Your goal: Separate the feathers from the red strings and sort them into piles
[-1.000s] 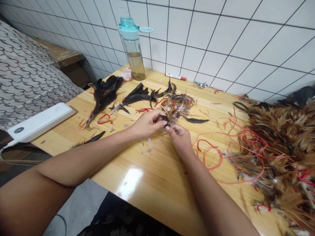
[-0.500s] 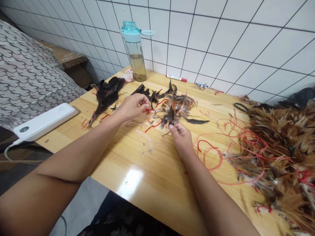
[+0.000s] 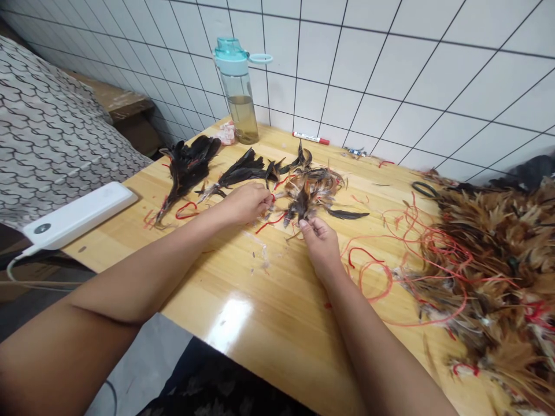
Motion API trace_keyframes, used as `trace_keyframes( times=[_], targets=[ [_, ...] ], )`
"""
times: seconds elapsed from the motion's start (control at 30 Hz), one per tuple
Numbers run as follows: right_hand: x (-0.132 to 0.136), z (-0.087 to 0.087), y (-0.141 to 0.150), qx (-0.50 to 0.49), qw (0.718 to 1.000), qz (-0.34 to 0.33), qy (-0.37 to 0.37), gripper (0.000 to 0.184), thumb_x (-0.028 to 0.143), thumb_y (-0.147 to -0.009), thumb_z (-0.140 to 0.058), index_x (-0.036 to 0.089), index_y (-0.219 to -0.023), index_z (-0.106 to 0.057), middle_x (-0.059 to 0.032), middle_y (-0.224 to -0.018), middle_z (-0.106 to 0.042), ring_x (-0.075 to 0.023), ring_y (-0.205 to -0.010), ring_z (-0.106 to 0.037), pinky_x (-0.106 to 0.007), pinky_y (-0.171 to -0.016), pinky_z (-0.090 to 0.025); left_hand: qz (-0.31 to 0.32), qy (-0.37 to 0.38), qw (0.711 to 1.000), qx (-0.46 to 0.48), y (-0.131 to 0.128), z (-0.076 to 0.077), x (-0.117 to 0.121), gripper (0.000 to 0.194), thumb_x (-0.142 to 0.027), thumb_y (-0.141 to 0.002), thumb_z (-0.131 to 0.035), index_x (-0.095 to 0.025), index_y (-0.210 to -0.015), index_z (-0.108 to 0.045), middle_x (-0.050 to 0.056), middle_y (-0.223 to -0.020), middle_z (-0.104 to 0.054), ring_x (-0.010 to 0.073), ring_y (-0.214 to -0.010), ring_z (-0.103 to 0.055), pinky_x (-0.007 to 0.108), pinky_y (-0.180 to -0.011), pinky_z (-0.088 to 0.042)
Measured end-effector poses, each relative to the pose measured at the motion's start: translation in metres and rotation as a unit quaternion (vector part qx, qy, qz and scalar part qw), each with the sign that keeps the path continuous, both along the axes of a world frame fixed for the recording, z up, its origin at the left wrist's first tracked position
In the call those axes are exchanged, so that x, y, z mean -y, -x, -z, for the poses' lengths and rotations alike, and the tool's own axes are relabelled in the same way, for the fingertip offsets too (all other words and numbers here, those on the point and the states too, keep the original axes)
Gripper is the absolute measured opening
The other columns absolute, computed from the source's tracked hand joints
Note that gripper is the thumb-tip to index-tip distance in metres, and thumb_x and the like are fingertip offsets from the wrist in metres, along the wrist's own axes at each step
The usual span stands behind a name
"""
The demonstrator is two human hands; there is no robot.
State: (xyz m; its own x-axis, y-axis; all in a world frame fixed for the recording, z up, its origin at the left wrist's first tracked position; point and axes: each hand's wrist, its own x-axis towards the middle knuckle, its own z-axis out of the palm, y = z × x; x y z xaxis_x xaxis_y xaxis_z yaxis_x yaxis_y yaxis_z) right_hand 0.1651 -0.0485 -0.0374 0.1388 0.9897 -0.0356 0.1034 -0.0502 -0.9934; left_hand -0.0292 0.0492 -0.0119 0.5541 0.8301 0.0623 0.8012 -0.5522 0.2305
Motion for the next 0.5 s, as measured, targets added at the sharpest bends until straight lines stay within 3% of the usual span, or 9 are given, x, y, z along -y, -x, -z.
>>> trace_keyframes(
  times=[0.1,0.27,0.4,0.5],
  targets=[
    [0.0,0.0,0.0,0.005,1.0,0.003,-0.003,0.036,0.054,-0.073,-0.065,0.02,-0.068,-0.054,0.0063,-0.052,-0.039,-0.0096,-0.05,-0.029,-0.026,-0.05,-0.022,0.001,-0.027,0.999,0.028,0.0,0.002,0.0,0.017,-0.017,-0.082,-0.046,-0.015,-0.084,-0.062,0.012,-0.088,-0.062,0.0236,-0.089,-0.056,0.034,-0.079,-0.041],
    [0.0,-0.001,0.0,0.001,1.0,0.001,-0.001,0.036,0.054,-0.073,-0.065,0.021,-0.068,-0.054,0.0065,-0.052,-0.038,-0.0098,-0.05,-0.028,-0.026,-0.051,-0.022,-0.014,-0.015,0.985,0.173,0.0,-0.004,0.003,0.012,-0.013,-0.082,-0.045,-0.016,-0.085,-0.056,0.006,-0.083,-0.06,0.0181,-0.081,-0.053,0.03,-0.074,-0.04],
    [0.001,-0.001,0.0,-0.001,1.0,0.006,0.002,0.036,0.054,-0.073,-0.065,0.021,-0.067,-0.053,0.0067,-0.051,-0.037,-0.0097,-0.05,-0.027,-0.026,-0.051,-0.022,-0.025,0.076,0.951,0.3,-0.005,-0.01,0.009,0.011,-0.015,-0.082,-0.049,-0.016,-0.09,-0.056,0.001,-0.082,-0.061,0.0126,-0.074,-0.053,0.026,-0.071,-0.04],
    [0.001,-0.002,0.0,0.003,1.0,0.008,0.001,0.037,0.054,-0.073,-0.065,0.021,-0.065,-0.05,0.0067,-0.051,-0.037,-0.0094,-0.05,-0.027,-0.026,-0.05,-0.022,-0.017,0.177,0.898,0.403,-0.012,-0.012,0.015,0.012,-0.019,-0.08,-0.056,-0.015,-0.091,-0.057,0.001,-0.082,-0.061,0.0096,-0.071,-0.054,0.023,-0.068,-0.041]
  ],
)
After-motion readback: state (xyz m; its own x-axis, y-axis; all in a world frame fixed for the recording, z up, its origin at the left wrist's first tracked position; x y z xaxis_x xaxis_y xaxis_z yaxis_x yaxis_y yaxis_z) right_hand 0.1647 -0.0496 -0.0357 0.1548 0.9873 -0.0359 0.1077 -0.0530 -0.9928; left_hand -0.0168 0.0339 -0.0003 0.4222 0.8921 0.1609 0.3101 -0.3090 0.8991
